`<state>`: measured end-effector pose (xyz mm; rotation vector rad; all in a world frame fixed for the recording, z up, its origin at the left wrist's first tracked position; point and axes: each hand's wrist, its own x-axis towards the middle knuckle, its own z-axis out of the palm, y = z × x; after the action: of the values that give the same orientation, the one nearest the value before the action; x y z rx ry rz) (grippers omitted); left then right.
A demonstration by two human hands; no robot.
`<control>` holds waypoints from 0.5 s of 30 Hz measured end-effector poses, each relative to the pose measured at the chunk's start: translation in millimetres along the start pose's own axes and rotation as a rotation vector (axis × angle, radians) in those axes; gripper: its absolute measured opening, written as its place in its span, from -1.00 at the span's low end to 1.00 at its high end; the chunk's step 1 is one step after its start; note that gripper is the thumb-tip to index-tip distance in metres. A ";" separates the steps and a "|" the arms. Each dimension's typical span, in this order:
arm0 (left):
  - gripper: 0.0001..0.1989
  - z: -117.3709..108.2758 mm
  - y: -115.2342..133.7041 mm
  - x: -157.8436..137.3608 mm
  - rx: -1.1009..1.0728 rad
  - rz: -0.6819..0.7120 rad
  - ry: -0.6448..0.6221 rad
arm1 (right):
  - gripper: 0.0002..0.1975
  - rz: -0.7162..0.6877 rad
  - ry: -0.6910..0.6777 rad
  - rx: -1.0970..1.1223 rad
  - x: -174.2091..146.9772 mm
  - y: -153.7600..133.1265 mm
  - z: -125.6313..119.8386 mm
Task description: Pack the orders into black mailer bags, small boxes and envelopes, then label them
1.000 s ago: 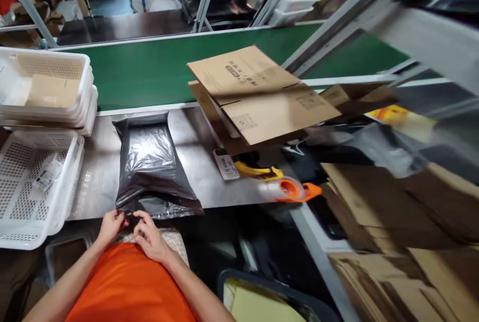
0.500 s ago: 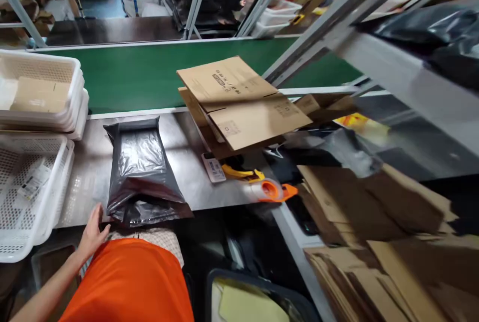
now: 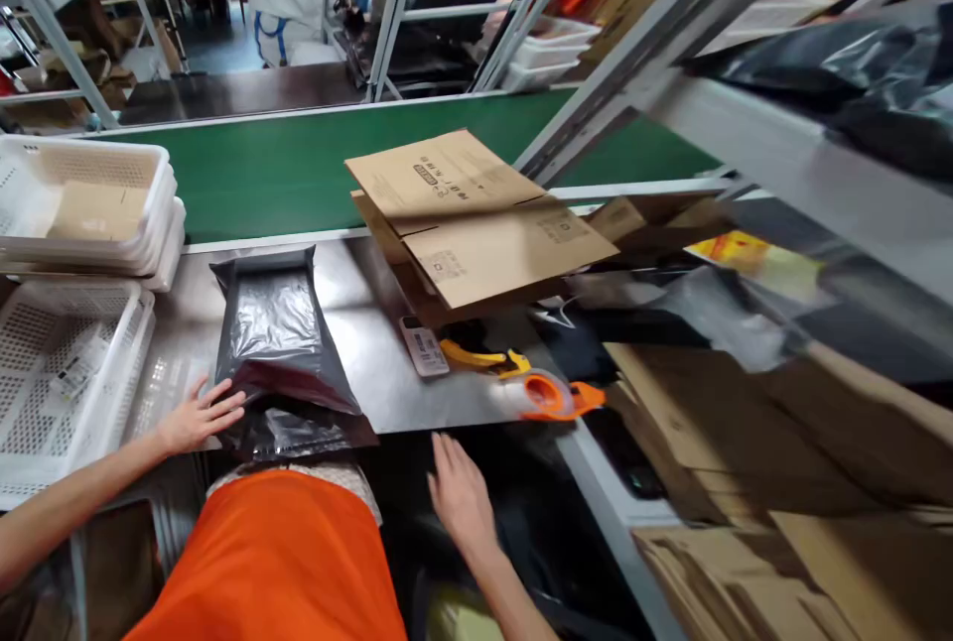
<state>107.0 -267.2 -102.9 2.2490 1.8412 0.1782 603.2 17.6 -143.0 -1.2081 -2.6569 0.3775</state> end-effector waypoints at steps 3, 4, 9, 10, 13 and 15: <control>-0.21 -19.5 7.2 14.5 -0.060 0.108 -0.088 | -0.39 -0.453 -0.009 -0.007 85.6 -49.8 5.7; -0.21 -24.0 9.2 18.9 -0.080 0.106 -0.096 | -0.32 -0.612 -0.053 0.031 106.9 -62.9 4.7; -0.36 -33.9 11.7 30.8 -0.128 0.054 -0.113 | -0.28 -1.164 -0.368 0.213 168.6 -94.3 2.9; -0.38 -34.4 10.9 30.5 -0.121 0.037 -0.126 | -0.35 -1.189 -0.378 0.226 175.0 -95.7 5.1; -0.38 -36.5 8.4 25.6 -0.128 -0.049 -0.167 | -0.56 -1.156 -0.344 0.341 188.6 -95.4 12.4; -0.38 -39.0 8.1 21.6 -0.194 -0.132 -0.160 | -0.71 -1.147 -0.361 0.416 194.8 -92.7 14.1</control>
<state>109.8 -243.7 -64.2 1.9471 1.7966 0.1428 407.5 104.7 -113.3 0.5798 -2.7982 0.8777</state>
